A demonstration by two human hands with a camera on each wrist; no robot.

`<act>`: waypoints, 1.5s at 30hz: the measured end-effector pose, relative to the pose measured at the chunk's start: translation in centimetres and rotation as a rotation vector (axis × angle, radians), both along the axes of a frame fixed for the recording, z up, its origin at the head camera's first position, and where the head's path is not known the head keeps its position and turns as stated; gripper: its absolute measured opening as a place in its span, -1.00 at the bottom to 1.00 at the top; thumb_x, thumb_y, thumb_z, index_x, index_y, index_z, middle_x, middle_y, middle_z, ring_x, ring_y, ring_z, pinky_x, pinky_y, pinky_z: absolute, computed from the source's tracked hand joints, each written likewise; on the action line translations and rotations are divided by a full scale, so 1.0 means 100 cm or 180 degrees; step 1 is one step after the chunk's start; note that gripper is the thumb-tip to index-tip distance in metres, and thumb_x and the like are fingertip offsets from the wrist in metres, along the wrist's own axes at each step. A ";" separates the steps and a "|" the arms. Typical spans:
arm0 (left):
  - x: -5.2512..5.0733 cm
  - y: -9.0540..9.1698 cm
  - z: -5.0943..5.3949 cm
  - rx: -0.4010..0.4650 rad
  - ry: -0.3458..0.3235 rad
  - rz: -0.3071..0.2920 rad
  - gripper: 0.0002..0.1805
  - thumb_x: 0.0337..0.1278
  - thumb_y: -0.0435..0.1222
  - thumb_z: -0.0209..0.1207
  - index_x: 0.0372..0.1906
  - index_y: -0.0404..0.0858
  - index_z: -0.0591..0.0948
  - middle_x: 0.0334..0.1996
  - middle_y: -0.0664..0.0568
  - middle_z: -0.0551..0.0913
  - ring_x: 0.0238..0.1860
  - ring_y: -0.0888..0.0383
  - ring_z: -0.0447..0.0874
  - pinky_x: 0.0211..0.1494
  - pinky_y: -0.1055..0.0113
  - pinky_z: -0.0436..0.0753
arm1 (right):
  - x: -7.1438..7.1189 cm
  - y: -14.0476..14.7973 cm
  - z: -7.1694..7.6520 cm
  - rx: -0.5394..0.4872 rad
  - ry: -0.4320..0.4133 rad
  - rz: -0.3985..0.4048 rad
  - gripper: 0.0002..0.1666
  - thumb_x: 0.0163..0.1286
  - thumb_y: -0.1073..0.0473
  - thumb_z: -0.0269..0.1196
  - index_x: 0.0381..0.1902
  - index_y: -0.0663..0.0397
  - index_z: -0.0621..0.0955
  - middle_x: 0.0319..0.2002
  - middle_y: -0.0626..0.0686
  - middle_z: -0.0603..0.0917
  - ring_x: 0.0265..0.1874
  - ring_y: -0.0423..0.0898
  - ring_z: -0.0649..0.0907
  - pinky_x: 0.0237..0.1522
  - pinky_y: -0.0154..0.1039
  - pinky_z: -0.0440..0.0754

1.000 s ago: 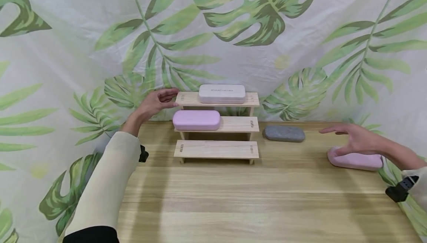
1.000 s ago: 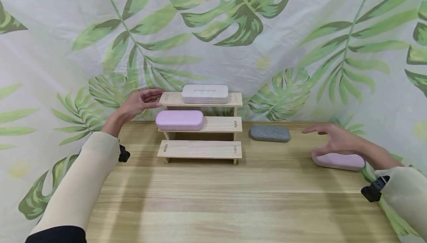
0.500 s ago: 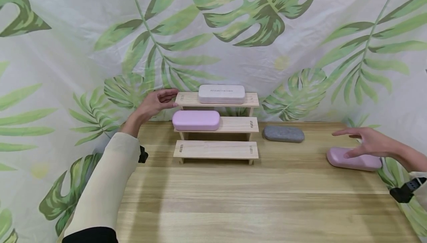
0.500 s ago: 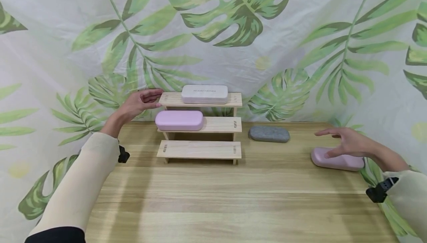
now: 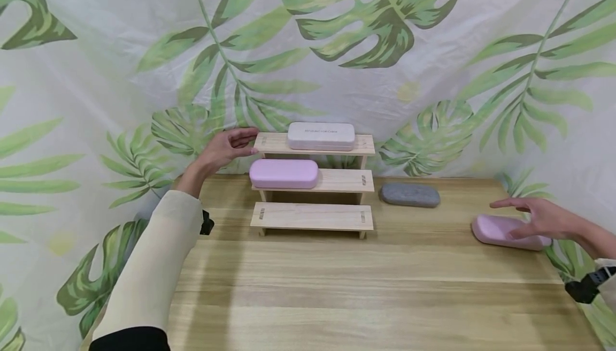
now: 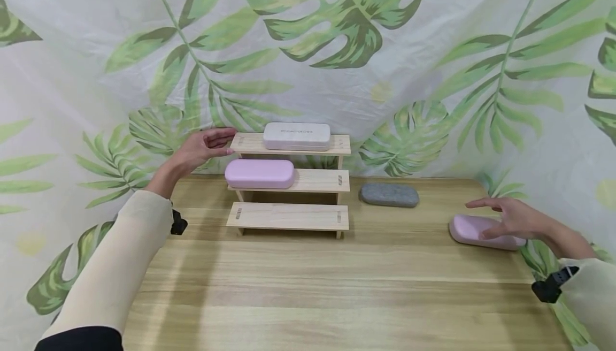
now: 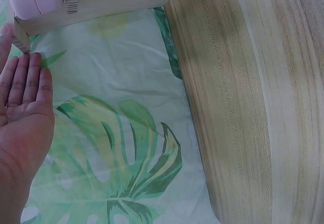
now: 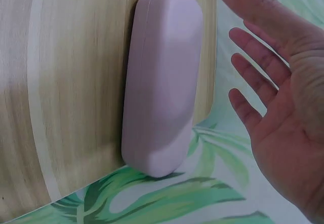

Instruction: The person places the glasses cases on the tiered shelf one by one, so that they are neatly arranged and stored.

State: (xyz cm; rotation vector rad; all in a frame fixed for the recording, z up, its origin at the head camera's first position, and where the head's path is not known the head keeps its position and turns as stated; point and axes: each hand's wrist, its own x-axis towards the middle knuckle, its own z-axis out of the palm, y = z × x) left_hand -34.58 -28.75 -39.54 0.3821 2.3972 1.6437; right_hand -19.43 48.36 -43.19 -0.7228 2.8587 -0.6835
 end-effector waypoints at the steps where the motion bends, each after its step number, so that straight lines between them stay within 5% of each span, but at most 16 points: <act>1: 0.001 0.001 0.000 -0.0003 0.0000 -0.0003 -0.28 0.38 -0.28 0.40 0.57 -0.17 0.44 0.54 -0.07 0.44 0.57 0.00 0.36 0.57 0.15 0.47 | 0.001 0.002 -0.001 -0.0010 -0.0023 -0.0017 -0.19 -0.01 0.16 0.72 0.24 0.12 0.70 0.13 -0.26 0.69 0.13 -0.70 0.38 0.01 -0.75 0.33; 8: 0.001 0.001 0.001 -0.0024 -0.0005 -0.0013 -0.28 0.37 -0.25 0.42 0.56 -0.17 0.45 0.54 -0.07 0.45 0.57 0.01 0.36 0.55 0.17 0.49 | 0.005 0.016 -0.007 -0.0041 -0.0080 -0.0138 -0.20 0.02 0.19 0.70 0.26 0.16 0.68 0.14 -0.55 0.53 0.13 -0.80 0.28 -0.03 -0.76 0.29; 20: 0.000 0.000 0.001 -0.0020 0.0038 -0.0002 -0.29 0.36 -0.26 0.42 0.56 -0.17 0.46 0.52 -0.08 0.47 0.55 0.00 0.40 0.45 0.31 0.57 | 0.008 0.024 -0.023 0.0076 -0.0266 -0.0355 -0.19 0.05 0.11 0.70 0.26 0.23 0.68 0.18 -0.21 0.62 0.12 -0.80 0.24 -0.05 -0.76 0.28; 29: -0.001 0.000 0.001 -0.0022 0.0033 0.0001 -0.28 0.36 -0.24 0.43 0.55 -0.16 0.47 0.52 -0.08 0.48 0.56 -0.03 0.38 0.53 0.15 0.52 | 0.008 0.032 -0.034 -0.0031 -0.0059 -0.0302 -0.20 -0.01 0.16 0.73 0.23 0.17 0.70 0.15 -0.27 0.62 0.12 -0.79 0.26 -0.06 -0.71 0.31; 36: 0.000 0.000 0.001 -0.0027 0.0025 0.0006 -0.29 0.36 -0.25 0.42 0.55 -0.17 0.47 0.51 -0.08 0.48 0.56 -0.04 0.37 0.52 0.16 0.53 | 0.009 0.037 -0.040 0.0049 0.0180 -0.0265 -0.19 -0.12 0.14 0.77 0.17 0.12 0.74 0.07 -0.04 0.71 -0.03 -0.53 0.48 -0.17 -0.62 0.36; 45: 0.001 0.000 0.000 -0.0052 0.0008 0.0020 -0.27 0.37 -0.23 0.42 0.56 -0.16 0.45 0.53 -0.08 0.47 0.56 -0.02 0.38 0.54 0.12 0.51 | 0.011 0.042 -0.045 -0.0080 0.0122 -0.0262 -0.18 -0.10 0.19 0.75 0.19 0.11 0.73 0.08 -0.47 0.58 -0.02 -0.55 0.46 -0.18 -0.60 0.34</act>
